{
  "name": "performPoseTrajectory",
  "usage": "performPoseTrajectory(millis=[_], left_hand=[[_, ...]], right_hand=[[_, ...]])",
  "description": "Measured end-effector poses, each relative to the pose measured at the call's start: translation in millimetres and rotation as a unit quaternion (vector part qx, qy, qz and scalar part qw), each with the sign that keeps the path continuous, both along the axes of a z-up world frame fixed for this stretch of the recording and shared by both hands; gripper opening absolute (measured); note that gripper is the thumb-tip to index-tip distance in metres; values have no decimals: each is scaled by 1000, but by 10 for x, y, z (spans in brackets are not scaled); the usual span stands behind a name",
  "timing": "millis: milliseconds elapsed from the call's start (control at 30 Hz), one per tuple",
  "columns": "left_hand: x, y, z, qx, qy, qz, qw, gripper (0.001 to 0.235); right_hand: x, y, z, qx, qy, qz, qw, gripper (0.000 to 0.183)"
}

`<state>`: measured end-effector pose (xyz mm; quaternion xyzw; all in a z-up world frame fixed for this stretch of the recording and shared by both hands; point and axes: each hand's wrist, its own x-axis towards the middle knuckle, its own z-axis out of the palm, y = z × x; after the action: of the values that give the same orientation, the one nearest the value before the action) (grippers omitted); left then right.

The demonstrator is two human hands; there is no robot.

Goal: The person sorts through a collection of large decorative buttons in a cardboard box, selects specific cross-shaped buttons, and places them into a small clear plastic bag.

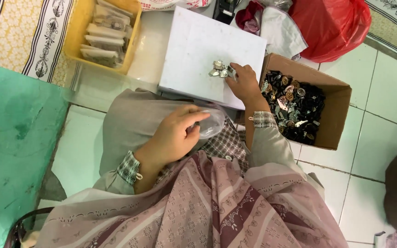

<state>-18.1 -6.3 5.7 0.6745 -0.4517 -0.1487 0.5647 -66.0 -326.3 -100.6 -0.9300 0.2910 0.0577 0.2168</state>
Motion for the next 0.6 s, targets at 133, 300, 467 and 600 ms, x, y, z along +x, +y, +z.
performPoseTrajectory(millis=[133, 300, 467, 600], left_hand=[[15, 14, -84, 20, 24, -13, 999, 38], [35, -22, -152, 27, 46, -20, 998, 38], [1, -56, -156, 28, 58, -21, 998, 38], [-10, -50, -136, 27, 67, -21, 997, 38]], right_hand=[[89, -25, -37, -19, 27, -12, 999, 48], [60, 11, -45, 31, -24, -44, 998, 30], [36, -58, -109, 52, -36, -55, 996, 27], [43, -63, -178, 49, -50, -55, 996, 21]])
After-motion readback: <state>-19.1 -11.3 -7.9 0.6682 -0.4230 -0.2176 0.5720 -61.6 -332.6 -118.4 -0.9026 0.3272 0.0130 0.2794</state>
